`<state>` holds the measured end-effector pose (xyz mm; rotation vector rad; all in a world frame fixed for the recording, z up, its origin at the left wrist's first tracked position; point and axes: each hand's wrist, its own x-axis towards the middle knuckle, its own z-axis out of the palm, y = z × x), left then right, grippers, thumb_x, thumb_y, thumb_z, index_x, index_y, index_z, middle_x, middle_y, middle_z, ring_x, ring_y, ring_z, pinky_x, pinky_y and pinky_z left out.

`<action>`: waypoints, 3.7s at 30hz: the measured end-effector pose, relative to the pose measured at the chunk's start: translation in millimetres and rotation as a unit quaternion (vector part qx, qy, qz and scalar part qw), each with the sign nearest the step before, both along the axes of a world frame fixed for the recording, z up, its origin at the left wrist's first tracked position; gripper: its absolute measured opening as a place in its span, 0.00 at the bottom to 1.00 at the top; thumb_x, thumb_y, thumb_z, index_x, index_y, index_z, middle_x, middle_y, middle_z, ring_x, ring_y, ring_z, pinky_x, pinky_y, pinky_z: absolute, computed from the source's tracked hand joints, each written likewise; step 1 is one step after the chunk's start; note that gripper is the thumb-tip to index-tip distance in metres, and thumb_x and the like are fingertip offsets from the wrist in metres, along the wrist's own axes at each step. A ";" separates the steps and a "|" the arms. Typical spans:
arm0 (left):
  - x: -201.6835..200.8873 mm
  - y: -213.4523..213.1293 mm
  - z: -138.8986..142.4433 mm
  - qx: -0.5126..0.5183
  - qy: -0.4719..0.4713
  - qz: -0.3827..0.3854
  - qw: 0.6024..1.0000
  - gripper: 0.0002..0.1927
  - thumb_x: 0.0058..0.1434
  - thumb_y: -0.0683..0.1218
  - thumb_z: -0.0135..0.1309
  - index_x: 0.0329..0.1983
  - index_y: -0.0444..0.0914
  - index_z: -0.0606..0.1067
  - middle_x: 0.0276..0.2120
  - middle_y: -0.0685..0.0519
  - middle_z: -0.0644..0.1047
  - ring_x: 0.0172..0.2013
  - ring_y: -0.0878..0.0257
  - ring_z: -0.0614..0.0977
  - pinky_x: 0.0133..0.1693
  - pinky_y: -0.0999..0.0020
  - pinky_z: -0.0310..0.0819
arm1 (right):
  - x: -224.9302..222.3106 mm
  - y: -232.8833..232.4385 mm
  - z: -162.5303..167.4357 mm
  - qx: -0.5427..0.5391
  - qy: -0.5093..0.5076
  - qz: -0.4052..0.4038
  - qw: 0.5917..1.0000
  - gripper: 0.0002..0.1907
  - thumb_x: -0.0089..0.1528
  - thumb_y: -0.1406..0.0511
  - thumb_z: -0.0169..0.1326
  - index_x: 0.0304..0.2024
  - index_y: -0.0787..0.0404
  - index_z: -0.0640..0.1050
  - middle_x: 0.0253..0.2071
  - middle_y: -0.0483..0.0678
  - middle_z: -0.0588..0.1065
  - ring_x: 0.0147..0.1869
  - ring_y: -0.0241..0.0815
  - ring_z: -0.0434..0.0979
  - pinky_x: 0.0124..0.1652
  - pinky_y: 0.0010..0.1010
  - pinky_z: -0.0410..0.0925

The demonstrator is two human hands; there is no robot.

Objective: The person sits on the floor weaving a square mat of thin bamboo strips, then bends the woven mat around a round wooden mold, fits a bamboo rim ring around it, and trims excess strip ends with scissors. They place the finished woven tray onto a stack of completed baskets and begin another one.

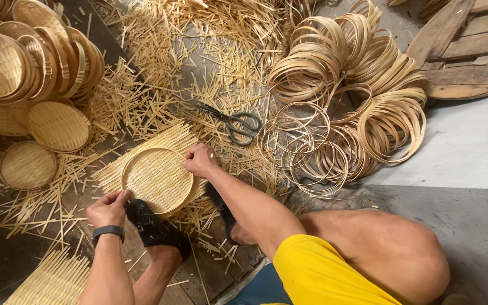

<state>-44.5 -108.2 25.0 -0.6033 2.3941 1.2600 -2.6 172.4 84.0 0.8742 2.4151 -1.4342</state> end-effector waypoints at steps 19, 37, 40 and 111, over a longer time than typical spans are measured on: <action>-54.6 49.6 0.7 -0.070 0.315 -0.359 0.876 0.15 0.74 0.55 0.53 0.56 0.46 0.83 0.62 0.50 0.78 0.61 0.51 0.73 0.62 0.52 0.64 | 29.3 -83.7 14.8 0.360 0.369 0.400 0.758 0.30 0.59 0.58 0.42 0.62 0.63 0.60 0.63 0.56 0.63 0.67 0.52 0.59 0.63 0.54 0.54; -69.2 62.7 -20.4 -0.016 0.341 -0.291 0.894 0.11 0.67 0.49 0.55 0.48 0.44 0.84 0.55 0.48 0.76 0.53 0.51 0.77 0.50 0.60 0.76 | -34.0 -36.8 -11.7 0.217 0.382 0.365 0.821 0.20 0.64 0.63 0.52 0.60 0.55 0.74 0.58 0.50 0.77 0.66 0.50 0.75 0.67 0.40 0.68; -76.2 65.8 -20.3 -0.055 0.235 -0.309 0.920 0.11 0.72 0.50 0.53 0.48 0.44 0.83 0.46 0.48 0.79 0.46 0.52 0.79 0.46 0.59 0.74 | -79.6 -18.4 -27.8 0.173 0.338 0.308 0.873 0.13 0.67 0.59 0.55 0.52 0.54 0.80 0.50 0.49 0.81 0.52 0.45 0.79 0.57 0.41 0.71; 21.4 154.8 4.6 -0.151 0.247 -0.228 0.930 0.55 0.36 0.55 0.73 0.71 0.45 0.64 0.62 0.34 0.61 0.59 0.35 0.65 0.60 0.45 0.63 | -15.0 145.6 -93.4 0.429 0.078 0.376 0.818 0.14 0.53 0.60 0.58 0.32 0.63 0.73 0.29 0.52 0.69 0.32 0.46 0.71 0.30 0.36 0.70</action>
